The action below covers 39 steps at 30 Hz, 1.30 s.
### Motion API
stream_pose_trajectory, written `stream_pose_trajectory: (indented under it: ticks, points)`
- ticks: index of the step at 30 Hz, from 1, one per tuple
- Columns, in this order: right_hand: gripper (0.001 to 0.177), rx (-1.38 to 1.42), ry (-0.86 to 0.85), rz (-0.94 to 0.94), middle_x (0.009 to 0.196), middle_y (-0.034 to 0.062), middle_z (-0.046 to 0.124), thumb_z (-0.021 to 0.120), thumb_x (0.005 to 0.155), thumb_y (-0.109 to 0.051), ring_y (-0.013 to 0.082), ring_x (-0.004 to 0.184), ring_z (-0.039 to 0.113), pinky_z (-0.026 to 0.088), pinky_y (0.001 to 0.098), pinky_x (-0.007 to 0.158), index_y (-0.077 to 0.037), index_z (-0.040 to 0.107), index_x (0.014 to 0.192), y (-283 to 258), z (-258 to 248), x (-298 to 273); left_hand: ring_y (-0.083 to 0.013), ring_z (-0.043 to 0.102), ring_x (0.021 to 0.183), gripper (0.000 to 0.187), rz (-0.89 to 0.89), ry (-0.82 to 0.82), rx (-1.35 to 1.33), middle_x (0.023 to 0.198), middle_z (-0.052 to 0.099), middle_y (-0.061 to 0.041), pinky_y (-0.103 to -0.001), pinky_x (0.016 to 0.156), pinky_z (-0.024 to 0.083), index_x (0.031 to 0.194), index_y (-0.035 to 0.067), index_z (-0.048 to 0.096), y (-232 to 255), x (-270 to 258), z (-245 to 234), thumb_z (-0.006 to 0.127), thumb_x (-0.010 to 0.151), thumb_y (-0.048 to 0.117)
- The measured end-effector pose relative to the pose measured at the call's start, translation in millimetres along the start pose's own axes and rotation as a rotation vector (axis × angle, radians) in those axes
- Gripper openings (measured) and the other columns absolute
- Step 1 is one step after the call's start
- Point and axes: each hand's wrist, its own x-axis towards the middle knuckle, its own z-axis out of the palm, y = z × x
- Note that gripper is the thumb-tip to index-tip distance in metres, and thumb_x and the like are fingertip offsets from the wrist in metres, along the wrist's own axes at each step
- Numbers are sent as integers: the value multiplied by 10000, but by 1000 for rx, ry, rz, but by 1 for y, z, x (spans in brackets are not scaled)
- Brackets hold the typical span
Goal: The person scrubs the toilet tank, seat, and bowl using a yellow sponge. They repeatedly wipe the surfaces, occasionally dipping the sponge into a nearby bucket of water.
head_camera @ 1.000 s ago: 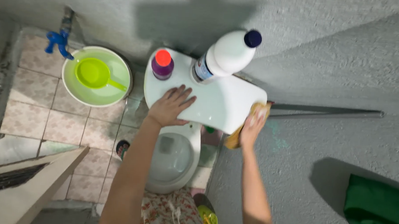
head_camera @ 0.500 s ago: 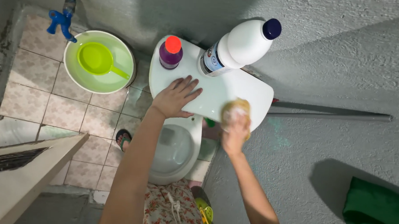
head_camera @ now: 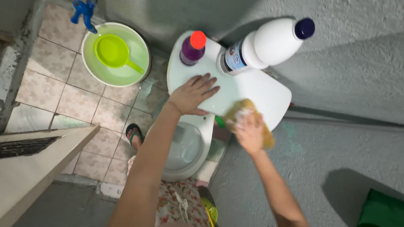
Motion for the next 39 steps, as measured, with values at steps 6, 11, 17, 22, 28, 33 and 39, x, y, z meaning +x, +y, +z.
stream_pose_trajectory:
  ticks: [6,11,17,22,28,33,39]
  points:
    - [629,-127,-59,-119,1515,105,555,640,810,-320,416,1473,342,141,739,1160,-473,561,1414,-36,-9,61,-306,312,1487,1117,-63,-99,46,1598,376,-103,-446,1199,282,1533,45,390,7,-1,-4,784,655,612]
    - [576,-37,-52,-136,1315,119,625,679,843,-295,422,1360,473,179,769,1183,-457,605,1391,28,-16,-27,-318,318,1482,1090,-38,-36,41,1590,384,-112,-448,1196,284,1509,25,414,4,-2,0,779,679,630]
    - [442,-28,2,-206,1395,112,599,718,835,-283,421,1403,476,194,769,1193,-329,650,1269,-4,-5,40,-321,349,1462,1096,-14,1,84,1559,417,-133,-448,1205,290,1487,14,436,3,-3,7,787,657,637]
    - [315,-56,-159,-152,1518,110,549,725,817,-295,391,1501,414,179,734,1237,-256,649,1120,-16,-22,53,-336,392,1415,991,-40,61,-11,1507,461,-140,-465,1177,315,1466,17,471,5,-12,18,802,711,568]
    - [622,-40,-113,112,1460,186,499,737,759,-261,466,1424,383,189,721,1169,-355,614,1361,-6,-33,-7,-326,402,1443,700,-211,229,-120,1504,484,-140,-447,1198,328,1409,33,539,20,-68,17,766,811,317]
    - [633,112,129,183,1546,173,446,690,862,-329,469,1440,361,226,717,1159,-290,544,1477,-94,-38,82,-336,387,1472,531,-238,280,-155,1509,471,-162,-473,1253,292,1390,-24,545,16,-89,25,655,897,139]
    - [599,180,158,306,1609,141,437,538,964,-370,428,1501,353,214,680,1200,-295,493,1556,-145,-39,130,-372,346,1489,580,-305,174,-55,1553,435,-184,-484,1240,280,1421,-69,513,1,-96,9,528,843,-19]
